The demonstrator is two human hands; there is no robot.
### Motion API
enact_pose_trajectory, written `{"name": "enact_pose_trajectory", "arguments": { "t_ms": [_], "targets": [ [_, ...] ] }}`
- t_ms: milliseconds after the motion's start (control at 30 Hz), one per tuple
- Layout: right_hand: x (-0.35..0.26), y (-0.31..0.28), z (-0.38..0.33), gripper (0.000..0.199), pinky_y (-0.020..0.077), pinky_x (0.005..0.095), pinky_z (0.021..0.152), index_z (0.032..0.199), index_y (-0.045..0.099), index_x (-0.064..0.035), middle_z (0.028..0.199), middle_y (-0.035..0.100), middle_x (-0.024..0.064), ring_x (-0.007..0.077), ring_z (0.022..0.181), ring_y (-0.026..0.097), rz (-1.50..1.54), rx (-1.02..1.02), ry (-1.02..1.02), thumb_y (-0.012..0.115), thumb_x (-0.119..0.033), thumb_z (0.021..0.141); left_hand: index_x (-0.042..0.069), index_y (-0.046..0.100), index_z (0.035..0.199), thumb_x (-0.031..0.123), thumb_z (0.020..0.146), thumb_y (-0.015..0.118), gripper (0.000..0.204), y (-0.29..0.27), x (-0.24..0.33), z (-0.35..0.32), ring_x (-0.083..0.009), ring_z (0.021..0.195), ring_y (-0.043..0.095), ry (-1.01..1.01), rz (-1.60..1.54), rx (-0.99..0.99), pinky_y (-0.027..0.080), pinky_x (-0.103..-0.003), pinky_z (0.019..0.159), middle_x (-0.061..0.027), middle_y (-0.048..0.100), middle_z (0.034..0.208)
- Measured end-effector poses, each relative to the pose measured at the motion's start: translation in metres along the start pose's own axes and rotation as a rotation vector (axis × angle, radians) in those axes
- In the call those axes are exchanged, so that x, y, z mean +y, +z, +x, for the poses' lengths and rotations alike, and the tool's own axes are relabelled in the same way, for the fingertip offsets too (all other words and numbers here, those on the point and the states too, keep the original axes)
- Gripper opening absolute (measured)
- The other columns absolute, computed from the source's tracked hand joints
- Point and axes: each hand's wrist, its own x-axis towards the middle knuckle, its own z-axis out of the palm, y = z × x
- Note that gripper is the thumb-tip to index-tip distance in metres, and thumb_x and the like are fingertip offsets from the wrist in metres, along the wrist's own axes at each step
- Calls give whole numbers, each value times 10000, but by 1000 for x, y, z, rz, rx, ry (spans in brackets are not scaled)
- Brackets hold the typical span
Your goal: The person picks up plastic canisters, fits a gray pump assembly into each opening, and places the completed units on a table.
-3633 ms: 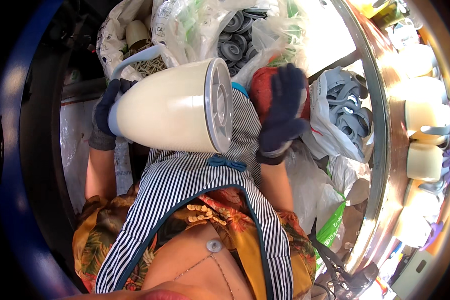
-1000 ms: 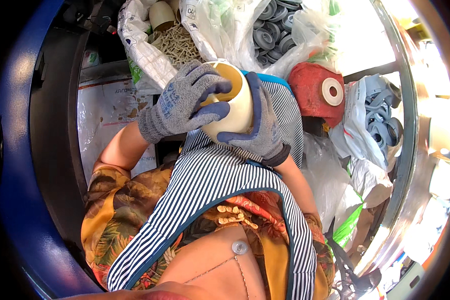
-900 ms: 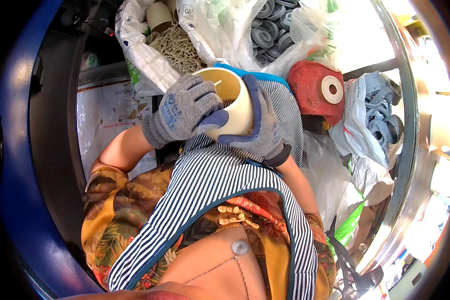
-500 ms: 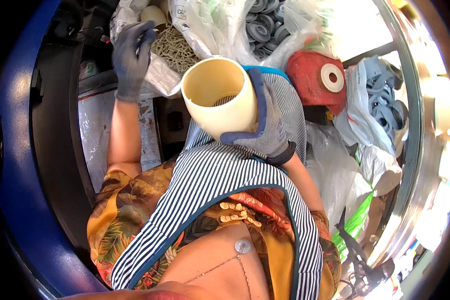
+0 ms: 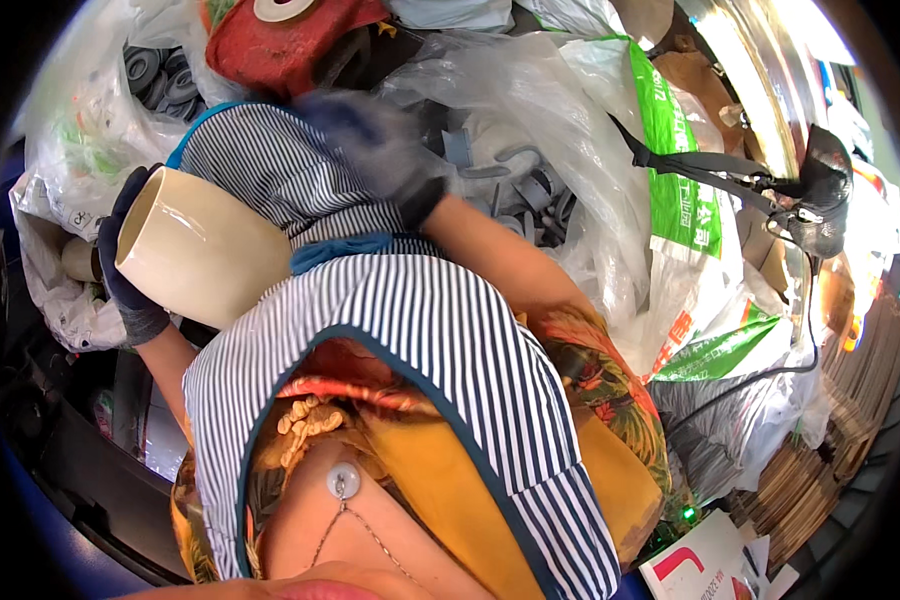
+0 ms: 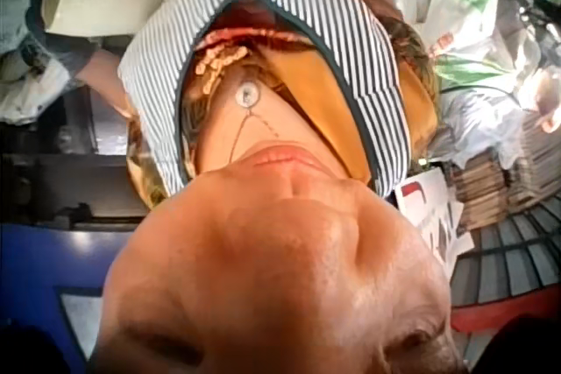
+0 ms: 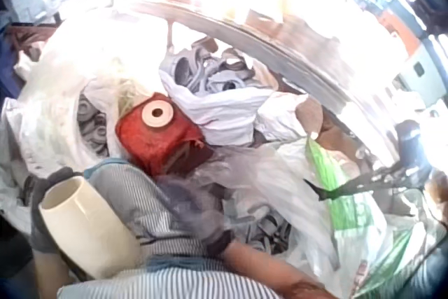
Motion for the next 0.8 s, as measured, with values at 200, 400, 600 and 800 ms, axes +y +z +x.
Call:
{"name": "enact_pose_trajectory", "arguments": {
  "t_ms": [200, 400, 600, 800],
  "targets": [
    [305, -224, -69, 493, 486, 383, 871, 1141, 671, -52, 1085, 694, 171, 326, 1015, 650, -337, 274, 1083, 713, -407, 803, -87, 365, 1409, 337, 1016, 329, 579, 6, -9, -2, -293, 1280, 484, 25, -1, -42, 375, -392, 1073, -204, 457, 1428],
    [386, -187, -53, 648, 469, 393, 920, 1265, 584, -32, 1208, 638, 188, 327, 1104, 610, -758, 59, 756, 741, -428, 777, -86, 413, 1386, 305, 993, 381, 555, 40, 6, -3, -276, 1256, 508, 81, 378, 83, 377, -372, 1072, -204, 495, 1396],
    [209, -190, 1, 556, 499, 369, 886, 1273, 533, 9, 1194, 621, 136, 266, 1019, 624, -8, -60, 782, 663, -372, 889, -67, 407, 1394, 321, 985, 402, 564, 6, 3, -34, -291, 1260, 509, 101, 178, 81, 388, -416, 1074, -204, 490, 1397],
    [-13, -86, 102, 508, 482, 343, 944, 1339, 490, -16, 1235, 607, 115, 237, 1111, 601, -248, -418, -56, 608, -298, 934, -56, 419, 1386, 348, 958, 491, 593, 17, -11, -4, -279, 1229, 533, 42, -264, -123, 391, -391, 1064, -193, 536, 1347]
  ]
}}
